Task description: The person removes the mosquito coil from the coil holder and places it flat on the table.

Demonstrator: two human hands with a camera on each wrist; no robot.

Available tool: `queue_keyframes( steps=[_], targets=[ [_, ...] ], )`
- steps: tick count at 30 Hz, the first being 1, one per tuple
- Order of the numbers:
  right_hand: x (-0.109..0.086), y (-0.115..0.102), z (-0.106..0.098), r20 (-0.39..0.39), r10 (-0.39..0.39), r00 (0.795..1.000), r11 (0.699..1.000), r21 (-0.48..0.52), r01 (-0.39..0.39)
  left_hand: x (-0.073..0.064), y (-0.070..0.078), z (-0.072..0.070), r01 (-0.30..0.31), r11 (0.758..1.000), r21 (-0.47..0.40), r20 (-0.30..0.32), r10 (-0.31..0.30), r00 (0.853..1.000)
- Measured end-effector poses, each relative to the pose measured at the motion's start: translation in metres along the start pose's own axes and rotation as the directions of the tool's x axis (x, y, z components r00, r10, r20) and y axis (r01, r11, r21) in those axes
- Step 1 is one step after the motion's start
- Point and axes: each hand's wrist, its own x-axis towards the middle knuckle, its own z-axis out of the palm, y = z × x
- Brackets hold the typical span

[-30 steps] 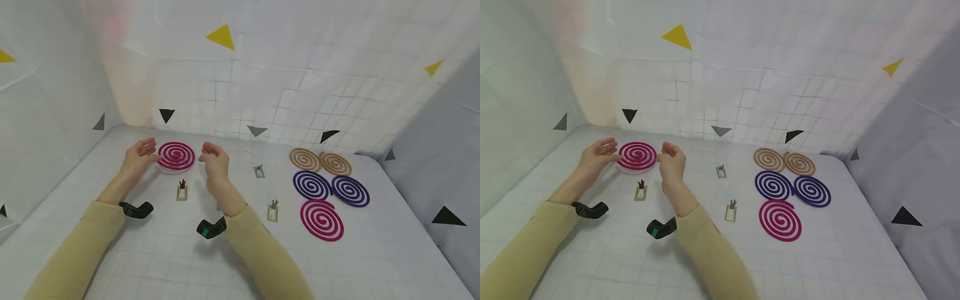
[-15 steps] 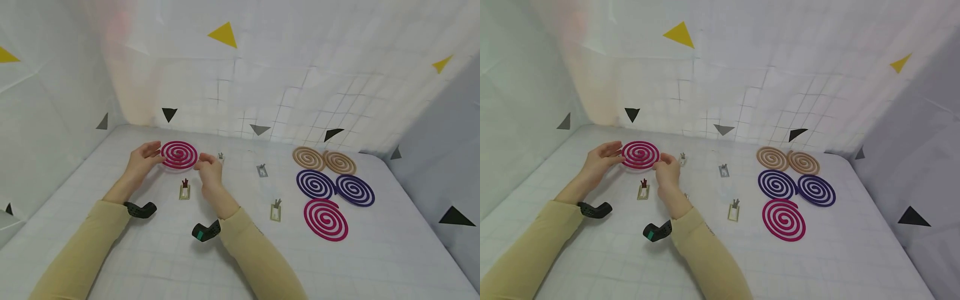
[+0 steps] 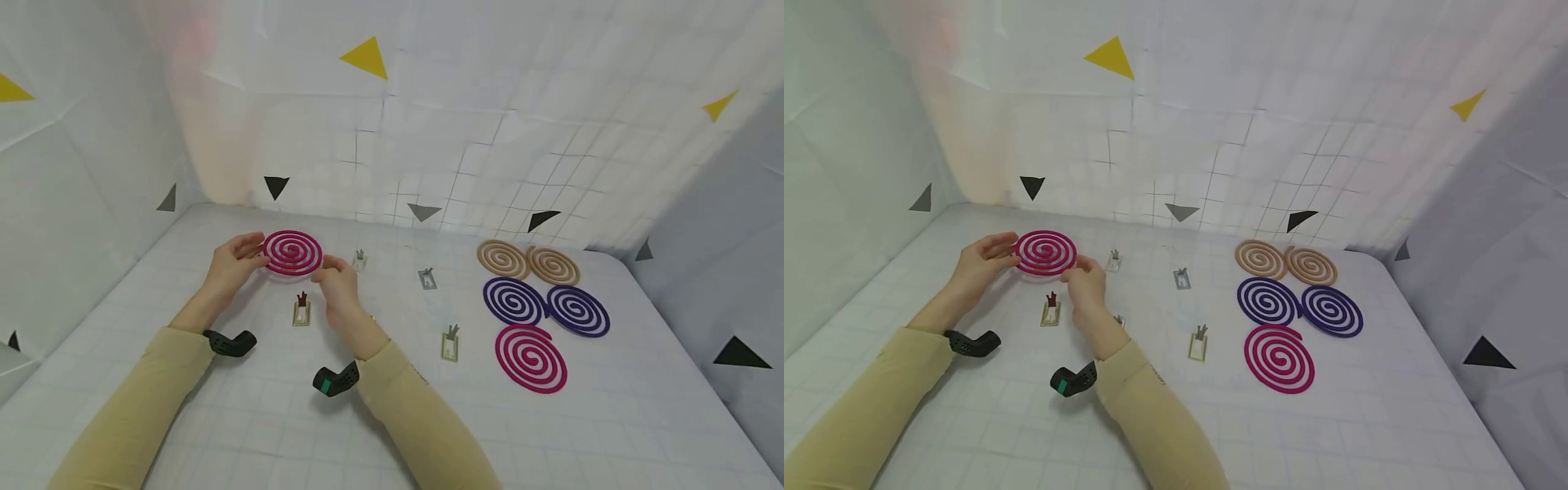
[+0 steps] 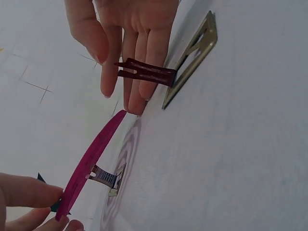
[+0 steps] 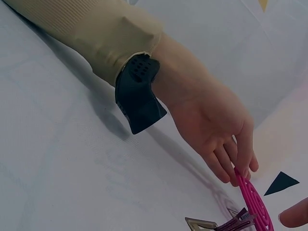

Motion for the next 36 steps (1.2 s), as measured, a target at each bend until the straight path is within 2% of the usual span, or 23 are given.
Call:
queue_keyframes(
  steps=[14,36],
  targets=[
    [-0.001,-0.002,0.001,0.045,-0.023,0.999,0.999,0.046,0.021,-0.002,0.002,0.000,-0.005,1.000,0.009,0.000,0.005,1.000],
    [-0.003,-0.010,-0.001,0.049,-0.044,0.998,0.997,0.062,0.041,-0.002,0.006,0.003,0.012,1.000,-0.017,-0.005,-0.012,1.000]
  ],
)
